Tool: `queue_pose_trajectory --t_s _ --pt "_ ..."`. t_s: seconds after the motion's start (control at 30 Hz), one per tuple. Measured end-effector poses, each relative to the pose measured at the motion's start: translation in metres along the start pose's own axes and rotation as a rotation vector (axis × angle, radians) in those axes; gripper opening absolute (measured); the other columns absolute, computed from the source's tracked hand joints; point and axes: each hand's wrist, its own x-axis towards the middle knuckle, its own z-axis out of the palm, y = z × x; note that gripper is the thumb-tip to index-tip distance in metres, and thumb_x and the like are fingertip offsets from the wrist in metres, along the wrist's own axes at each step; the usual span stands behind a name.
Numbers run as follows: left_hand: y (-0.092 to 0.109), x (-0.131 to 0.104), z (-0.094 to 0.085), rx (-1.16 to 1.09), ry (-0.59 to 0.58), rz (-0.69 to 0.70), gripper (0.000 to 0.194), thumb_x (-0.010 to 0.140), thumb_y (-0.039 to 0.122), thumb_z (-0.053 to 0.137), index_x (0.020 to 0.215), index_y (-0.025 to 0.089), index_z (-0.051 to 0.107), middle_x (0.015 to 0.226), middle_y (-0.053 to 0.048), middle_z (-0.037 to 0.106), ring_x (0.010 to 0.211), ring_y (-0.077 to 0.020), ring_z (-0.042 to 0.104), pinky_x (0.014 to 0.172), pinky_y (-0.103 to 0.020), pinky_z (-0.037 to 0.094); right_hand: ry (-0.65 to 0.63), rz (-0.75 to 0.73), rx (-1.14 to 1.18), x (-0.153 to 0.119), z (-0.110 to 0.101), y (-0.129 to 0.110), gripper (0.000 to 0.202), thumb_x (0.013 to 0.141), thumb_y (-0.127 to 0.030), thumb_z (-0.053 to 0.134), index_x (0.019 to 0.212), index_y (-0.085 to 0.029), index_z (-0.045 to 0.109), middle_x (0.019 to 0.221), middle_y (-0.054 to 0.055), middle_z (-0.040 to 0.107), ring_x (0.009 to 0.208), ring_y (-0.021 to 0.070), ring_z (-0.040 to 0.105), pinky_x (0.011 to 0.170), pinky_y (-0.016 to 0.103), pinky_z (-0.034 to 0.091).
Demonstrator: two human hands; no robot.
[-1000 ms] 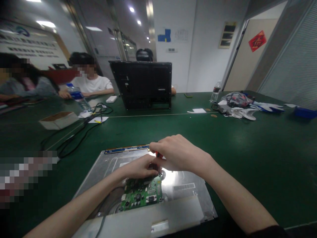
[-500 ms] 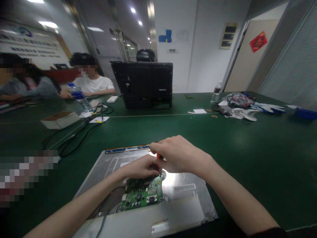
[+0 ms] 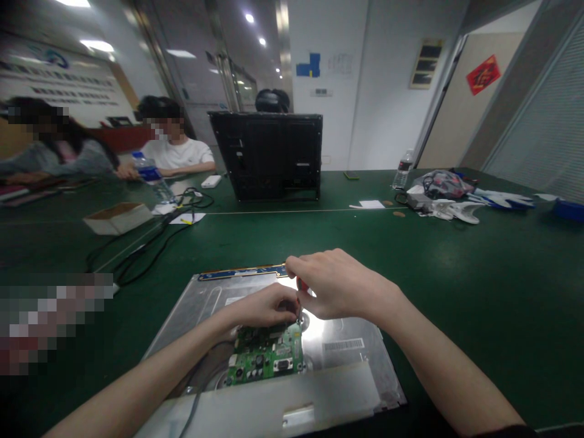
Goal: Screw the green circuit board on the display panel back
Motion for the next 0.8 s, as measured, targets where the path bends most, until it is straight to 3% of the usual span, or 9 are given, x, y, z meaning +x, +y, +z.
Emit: queue_pose_trajectory --t_s 0.17,0.47,0.8 --pt "-0.0007 0.0006 -0.0006 0.020 -0.009 -0.003 0.011 0.077 0.006 0.061 0.078 0.015 0.067 0.070 0.002 0.063 0.066 -0.0118 0.057 0.063 -0.019 0.042 0.020 0.025 -0.040 0.0027 0.0023 0.0004 0.016 0.087 -0.029 0.054 0.099 -0.019 0.053 0.077 0.002 0.065 0.060 0.0139 0.053 0.051 0.026 0.026" --pt "-0.0053 0.0006 0.0006 0.010 -0.024 0.014 0.011 0.077 0.008 0.060 0.083 0.014 0.068 0.072 0.001 0.064 0.068 -0.0133 0.058 0.063 -0.020 0.042 0.031 -0.042 0.023 -0.0010 -0.0013 -0.0024 0.020 0.083 -0.022 0.052 0.103 -0.019 0.054 0.094 0.004 0.065 0.070 0.0152 0.055 0.055 0.027 0.030" --pt "-0.0022 -0.0004 0.0001 -0.021 -0.008 -0.005 0.010 0.075 0.007 0.060 0.079 0.014 0.066 0.069 0.002 0.061 0.065 -0.0126 0.057 0.060 -0.019 0.041 0.015 -0.013 0.004 0.0021 0.0004 -0.0023 0.018 0.088 -0.029 0.053 0.102 -0.020 0.057 0.086 0.003 0.068 0.066 0.0150 0.057 0.054 0.027 0.029"
